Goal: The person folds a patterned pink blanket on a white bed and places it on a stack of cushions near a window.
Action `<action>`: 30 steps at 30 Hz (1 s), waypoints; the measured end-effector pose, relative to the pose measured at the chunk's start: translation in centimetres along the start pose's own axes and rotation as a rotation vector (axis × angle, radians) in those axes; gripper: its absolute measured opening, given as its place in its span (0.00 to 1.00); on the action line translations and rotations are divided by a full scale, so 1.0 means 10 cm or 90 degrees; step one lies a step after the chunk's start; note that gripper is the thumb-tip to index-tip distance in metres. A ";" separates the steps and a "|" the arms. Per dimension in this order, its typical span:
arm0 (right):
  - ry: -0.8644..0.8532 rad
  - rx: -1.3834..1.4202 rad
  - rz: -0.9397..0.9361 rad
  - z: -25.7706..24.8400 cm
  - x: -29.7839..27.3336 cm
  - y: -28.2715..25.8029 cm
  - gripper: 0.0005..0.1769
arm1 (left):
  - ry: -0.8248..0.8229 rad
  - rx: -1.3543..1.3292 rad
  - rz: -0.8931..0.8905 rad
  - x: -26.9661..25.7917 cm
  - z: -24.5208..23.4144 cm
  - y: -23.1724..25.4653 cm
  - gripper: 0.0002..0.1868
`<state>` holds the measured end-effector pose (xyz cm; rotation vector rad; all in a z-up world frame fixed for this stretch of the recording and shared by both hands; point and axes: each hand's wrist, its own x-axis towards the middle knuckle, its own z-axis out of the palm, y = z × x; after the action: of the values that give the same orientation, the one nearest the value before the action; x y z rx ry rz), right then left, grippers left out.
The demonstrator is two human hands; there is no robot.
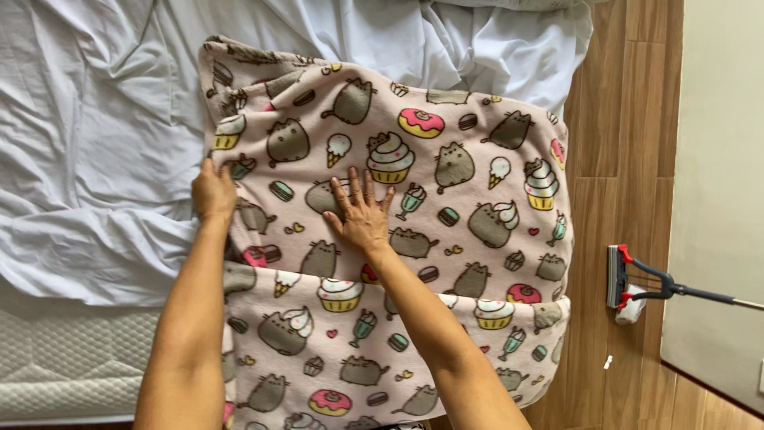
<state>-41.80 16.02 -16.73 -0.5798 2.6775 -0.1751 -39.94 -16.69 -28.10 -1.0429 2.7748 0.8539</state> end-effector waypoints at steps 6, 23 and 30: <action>0.078 0.003 0.018 0.15 0.40 -0.38 0.44 | -0.036 -0.341 0.042 0.58 -0.16 0.55 0.17; 0.000 -0.017 0.017 0.23 1.60 -0.97 0.45 | 0.049 -0.324 0.133 1.95 -0.62 1.41 0.09; -0.097 0.003 0.110 0.33 2.23 -1.06 0.45 | -0.001 -0.182 0.342 1.51 -0.55 1.89 0.55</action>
<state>-55.21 -3.13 -25.47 -0.3438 2.5620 -0.0858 -62.60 -16.78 -18.01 -0.2940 3.0353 1.3314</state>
